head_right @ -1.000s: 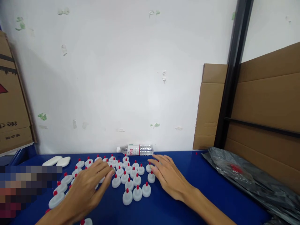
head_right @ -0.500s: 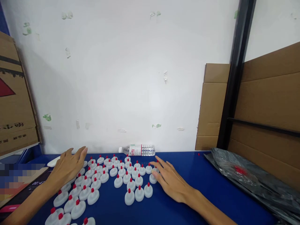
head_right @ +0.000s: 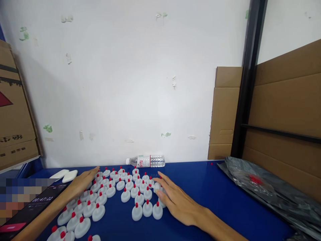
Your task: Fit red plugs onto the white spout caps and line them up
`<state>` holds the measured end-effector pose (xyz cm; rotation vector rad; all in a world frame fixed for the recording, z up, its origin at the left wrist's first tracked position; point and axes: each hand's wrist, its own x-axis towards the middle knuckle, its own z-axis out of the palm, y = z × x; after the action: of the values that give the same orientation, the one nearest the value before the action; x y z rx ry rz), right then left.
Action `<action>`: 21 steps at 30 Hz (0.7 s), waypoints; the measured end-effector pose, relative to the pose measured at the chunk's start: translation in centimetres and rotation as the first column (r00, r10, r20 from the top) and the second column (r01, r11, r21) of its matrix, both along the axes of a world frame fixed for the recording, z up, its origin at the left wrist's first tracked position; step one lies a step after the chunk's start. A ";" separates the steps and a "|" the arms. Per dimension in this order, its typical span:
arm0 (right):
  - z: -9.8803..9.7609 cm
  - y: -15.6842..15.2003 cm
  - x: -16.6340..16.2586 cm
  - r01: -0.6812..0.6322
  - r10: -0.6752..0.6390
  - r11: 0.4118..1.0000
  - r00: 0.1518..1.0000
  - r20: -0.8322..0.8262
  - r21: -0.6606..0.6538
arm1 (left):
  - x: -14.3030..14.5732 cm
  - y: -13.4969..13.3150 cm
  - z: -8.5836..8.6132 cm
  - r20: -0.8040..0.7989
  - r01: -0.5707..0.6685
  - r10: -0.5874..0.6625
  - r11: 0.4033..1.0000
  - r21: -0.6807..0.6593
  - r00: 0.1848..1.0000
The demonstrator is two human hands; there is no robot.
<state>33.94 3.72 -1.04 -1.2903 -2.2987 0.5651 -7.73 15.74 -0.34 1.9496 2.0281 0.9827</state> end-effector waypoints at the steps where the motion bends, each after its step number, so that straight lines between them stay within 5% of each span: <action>1: 0.1 -0.1 0.0 0.000 0.000 1.000 1.000 0.011 -0.001 | 0.3 0.0 0.0 0.014 0.003 -0.002 1.000 -0.020 1.000; 21: -0.1 0.4 -0.1 -0.020 -0.023 0.926 0.994 0.110 0.377 | 2.8 -0.4 -1.1 0.283 0.122 -0.076 0.981 -0.149 0.956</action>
<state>33.80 4.14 -1.13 -1.1562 -2.3463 0.0374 -4.89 15.31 -1.48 1.7042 1.7797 0.9692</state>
